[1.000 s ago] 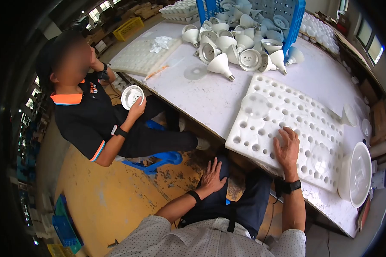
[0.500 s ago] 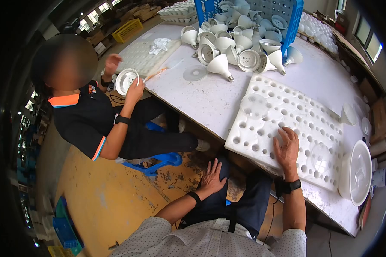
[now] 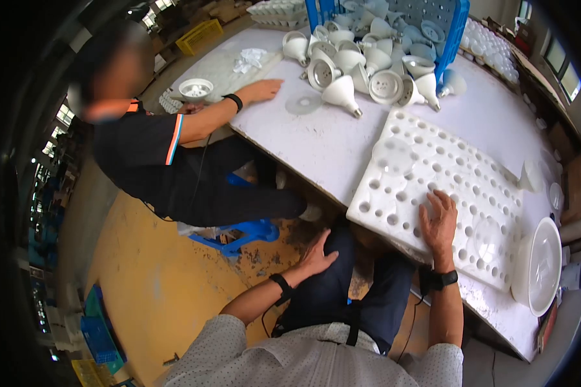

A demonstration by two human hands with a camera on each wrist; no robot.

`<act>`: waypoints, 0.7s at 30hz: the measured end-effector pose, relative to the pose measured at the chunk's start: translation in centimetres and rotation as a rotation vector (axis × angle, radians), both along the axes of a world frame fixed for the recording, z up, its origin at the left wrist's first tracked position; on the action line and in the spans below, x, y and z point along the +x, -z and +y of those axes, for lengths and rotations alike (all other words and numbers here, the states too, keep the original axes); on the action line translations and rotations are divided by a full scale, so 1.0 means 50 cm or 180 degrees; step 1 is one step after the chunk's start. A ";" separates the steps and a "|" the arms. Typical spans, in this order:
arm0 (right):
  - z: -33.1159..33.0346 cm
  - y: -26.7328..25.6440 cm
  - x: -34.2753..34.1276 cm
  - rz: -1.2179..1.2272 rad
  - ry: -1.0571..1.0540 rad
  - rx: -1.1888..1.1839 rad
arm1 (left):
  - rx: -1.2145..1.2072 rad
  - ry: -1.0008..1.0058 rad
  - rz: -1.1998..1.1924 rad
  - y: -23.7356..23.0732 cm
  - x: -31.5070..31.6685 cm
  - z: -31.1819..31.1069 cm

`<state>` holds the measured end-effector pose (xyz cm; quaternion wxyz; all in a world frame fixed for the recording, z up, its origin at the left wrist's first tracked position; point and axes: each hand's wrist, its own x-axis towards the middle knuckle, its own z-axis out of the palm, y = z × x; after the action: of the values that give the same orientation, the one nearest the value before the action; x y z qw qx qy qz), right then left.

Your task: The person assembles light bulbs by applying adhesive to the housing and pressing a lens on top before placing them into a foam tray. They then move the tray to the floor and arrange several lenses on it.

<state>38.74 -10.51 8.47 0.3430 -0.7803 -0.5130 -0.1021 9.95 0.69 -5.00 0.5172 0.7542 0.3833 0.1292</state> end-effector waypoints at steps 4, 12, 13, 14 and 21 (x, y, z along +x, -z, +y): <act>0.001 0.002 0.001 0.0071 0.0013 -0.0029 | 0.1015 0.0887 0.1123 0.028 -0.015 -0.076; 0.002 0.000 0.000 0.0016 0.0019 -0.0039 | 0.1420 0.0825 0.1268 0.022 -0.030 -0.097; 0.002 0.001 0.000 -0.0023 0.0053 -0.0035 | 0.1421 0.0821 0.1283 0.015 -0.028 -0.097; 0.000 0.003 0.001 -0.0005 0.0047 -0.0040 | 0.1412 0.0826 0.1360 0.009 -0.026 -0.100; -0.001 0.008 0.003 0.0010 0.0008 0.0020 | 0.1199 0.0891 0.1531 -0.006 -0.020 -0.102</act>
<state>38.89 -10.54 8.05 0.3461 -0.7800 -0.5111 -0.1028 8.96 -4.40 -4.69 0.2761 0.8908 0.3564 -0.0562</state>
